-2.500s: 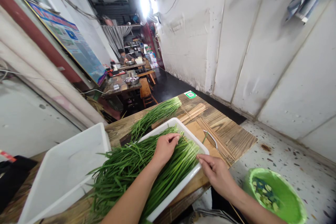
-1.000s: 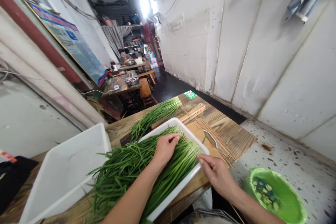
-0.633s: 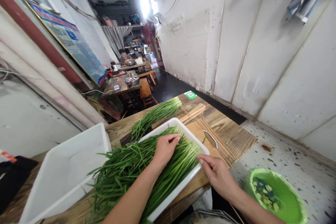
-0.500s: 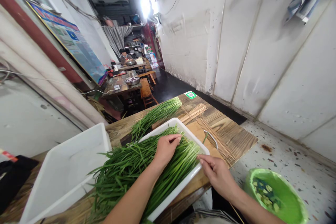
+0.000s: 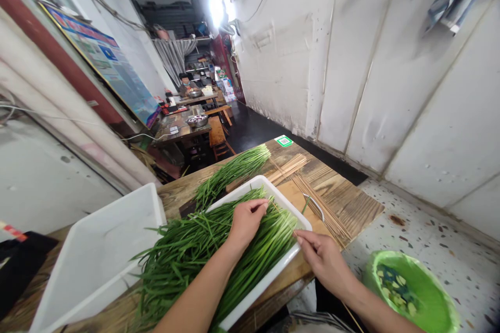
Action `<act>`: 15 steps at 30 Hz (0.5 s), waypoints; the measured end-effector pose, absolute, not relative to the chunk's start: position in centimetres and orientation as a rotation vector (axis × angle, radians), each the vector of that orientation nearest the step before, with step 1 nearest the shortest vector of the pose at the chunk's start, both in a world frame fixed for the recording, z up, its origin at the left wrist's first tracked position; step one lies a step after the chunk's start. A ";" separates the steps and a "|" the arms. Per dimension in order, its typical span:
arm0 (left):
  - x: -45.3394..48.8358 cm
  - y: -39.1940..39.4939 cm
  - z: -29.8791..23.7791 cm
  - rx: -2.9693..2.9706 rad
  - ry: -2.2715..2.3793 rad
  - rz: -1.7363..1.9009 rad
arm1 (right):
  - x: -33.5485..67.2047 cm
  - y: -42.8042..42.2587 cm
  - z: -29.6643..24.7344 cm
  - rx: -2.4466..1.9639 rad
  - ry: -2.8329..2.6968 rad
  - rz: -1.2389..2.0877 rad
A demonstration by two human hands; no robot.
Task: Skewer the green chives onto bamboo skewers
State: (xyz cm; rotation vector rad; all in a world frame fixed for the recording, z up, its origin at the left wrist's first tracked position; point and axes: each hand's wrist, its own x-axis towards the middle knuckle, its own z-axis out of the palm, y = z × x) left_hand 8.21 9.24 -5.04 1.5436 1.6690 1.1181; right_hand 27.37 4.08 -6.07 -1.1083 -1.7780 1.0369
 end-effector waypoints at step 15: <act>8.2 9.3 -5.3 1.561 1.662 1.111 | 27.4 4.1 -6.1 -1.107 -1.783 1.035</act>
